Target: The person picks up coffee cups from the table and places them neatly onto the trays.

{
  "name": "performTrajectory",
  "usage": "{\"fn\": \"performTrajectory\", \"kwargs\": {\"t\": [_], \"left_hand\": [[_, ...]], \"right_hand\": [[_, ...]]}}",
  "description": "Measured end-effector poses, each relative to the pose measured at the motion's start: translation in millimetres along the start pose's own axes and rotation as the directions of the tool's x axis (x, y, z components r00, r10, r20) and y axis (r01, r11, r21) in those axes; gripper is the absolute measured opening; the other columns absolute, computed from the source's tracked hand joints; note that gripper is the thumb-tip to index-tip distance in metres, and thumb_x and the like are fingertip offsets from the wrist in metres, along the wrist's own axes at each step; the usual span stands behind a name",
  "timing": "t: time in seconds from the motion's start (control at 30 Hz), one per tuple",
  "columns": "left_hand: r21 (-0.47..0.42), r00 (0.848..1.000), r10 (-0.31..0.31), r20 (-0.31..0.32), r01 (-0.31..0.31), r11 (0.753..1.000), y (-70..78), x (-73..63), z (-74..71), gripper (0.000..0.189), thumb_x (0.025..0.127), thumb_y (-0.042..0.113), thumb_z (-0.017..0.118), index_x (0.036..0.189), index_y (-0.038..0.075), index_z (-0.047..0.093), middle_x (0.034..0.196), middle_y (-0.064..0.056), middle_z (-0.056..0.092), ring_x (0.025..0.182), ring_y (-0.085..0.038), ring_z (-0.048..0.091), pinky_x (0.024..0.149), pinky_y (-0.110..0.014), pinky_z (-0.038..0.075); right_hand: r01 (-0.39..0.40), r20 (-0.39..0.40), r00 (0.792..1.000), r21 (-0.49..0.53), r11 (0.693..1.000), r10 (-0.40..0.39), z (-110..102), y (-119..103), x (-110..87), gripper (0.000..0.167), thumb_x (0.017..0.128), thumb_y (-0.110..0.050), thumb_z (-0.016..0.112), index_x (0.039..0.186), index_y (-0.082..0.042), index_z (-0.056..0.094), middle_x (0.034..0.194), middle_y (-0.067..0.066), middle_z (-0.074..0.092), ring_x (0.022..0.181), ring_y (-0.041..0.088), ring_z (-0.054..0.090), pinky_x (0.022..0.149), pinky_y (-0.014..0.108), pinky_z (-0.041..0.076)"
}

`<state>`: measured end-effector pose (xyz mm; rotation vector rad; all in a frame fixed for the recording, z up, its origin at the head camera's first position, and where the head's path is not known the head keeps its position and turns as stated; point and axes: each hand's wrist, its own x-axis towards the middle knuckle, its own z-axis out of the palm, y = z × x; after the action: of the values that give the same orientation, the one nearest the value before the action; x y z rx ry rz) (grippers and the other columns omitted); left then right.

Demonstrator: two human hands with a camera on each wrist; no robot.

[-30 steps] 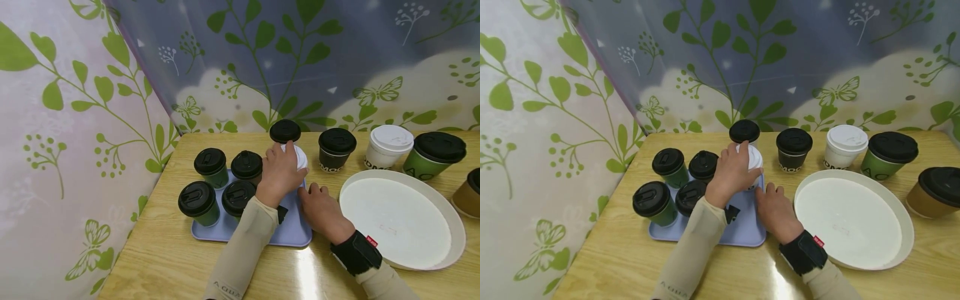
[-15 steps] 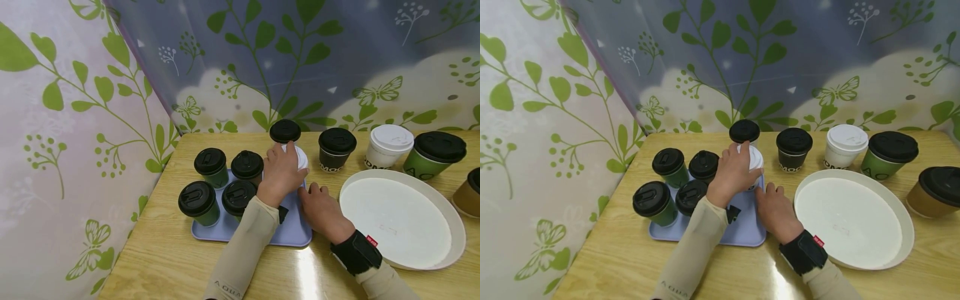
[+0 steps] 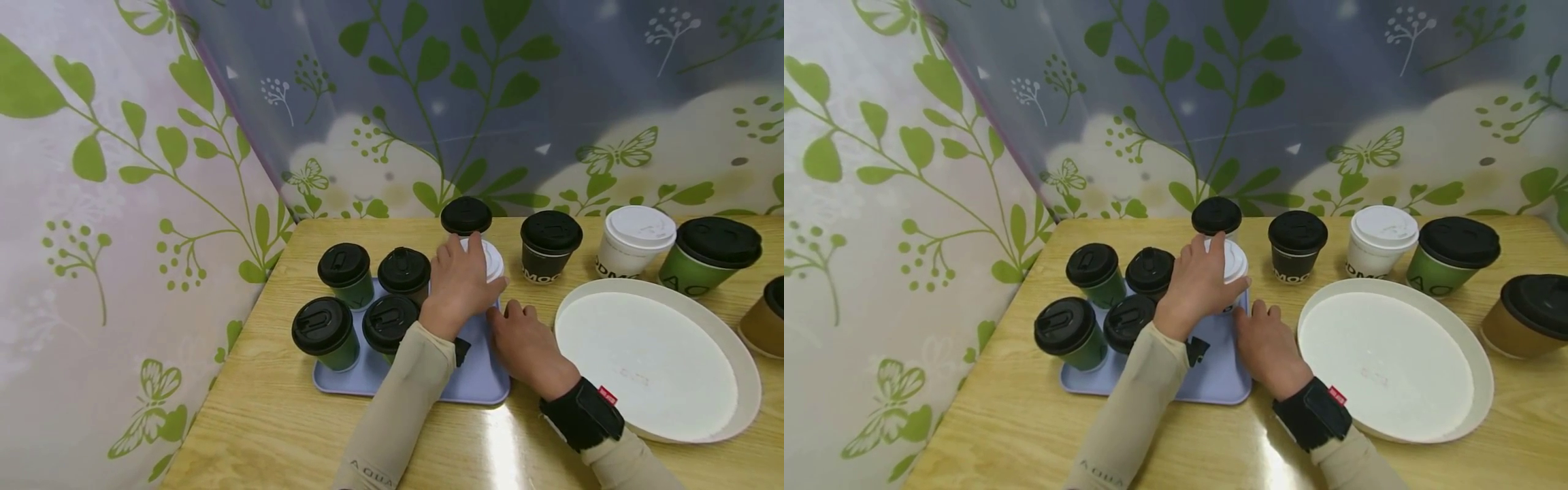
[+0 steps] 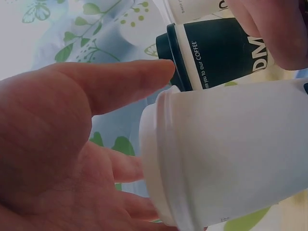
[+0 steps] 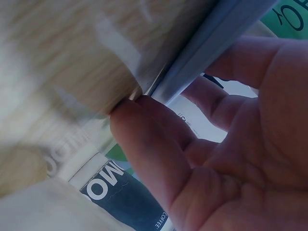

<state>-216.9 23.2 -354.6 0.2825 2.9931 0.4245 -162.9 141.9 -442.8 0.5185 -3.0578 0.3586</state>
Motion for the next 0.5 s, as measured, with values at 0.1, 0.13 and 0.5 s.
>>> {"fn": "performTrajectory", "kwargs": {"t": [0.1, 0.13, 0.5], "left_hand": [[-0.035, 1.0, 0.01, 0.0, -0.01, 0.999, 2.6, -5.0, -4.1, 0.087, 0.099, 0.051, 0.066, 0.165, 0.014, 0.023, 0.168, -0.02, 0.02, 0.152, -0.037, 0.024, 0.122, -0.048, 0.024], [-0.041, 1.0, 0.018, -0.005, -0.019, 0.999, 3.6, -7.7, -6.1, 0.088, 0.099, 0.051, 0.066, 0.166, 0.014, 0.022, 0.168, -0.02, 0.017, 0.153, -0.037, 0.022, 0.122, -0.048, 0.023], [0.013, 0.937, 0.299, -0.182, -0.302, 0.953, -5.1, -77.2, -40.4, 0.08, 0.097, 0.048, 0.071, 0.158, 0.009, 0.039, 0.162, -0.022, 0.032, 0.15, -0.038, 0.031, 0.118, -0.053, 0.031]], "right_hand": [[-0.006, 0.009, 1.0, -0.002, 1.0, 0.006, -0.5, 1.0, -0.2, 0.028, 0.101, -0.007, 0.06, 0.127, 0.003, 0.062, 0.1, 0.025, 0.053, 0.084, 0.041, 0.053, 0.057, 0.049, 0.051], [-0.011, 0.016, 1.0, 0.002, 1.0, 0.011, -0.6, 1.3, -0.1, 0.029, 0.101, -0.007, 0.059, 0.128, 0.003, 0.061, 0.101, 0.025, 0.053, 0.085, 0.041, 0.053, 0.058, 0.05, 0.051], [-0.052, 0.126, 0.991, 0.065, 0.997, 0.044, -0.1, 3.6, 5.3, 0.033, 0.106, -0.009, 0.051, 0.135, 0.005, 0.058, 0.126, 0.037, 0.053, 0.102, 0.051, 0.055, 0.067, 0.056, 0.055]]}}
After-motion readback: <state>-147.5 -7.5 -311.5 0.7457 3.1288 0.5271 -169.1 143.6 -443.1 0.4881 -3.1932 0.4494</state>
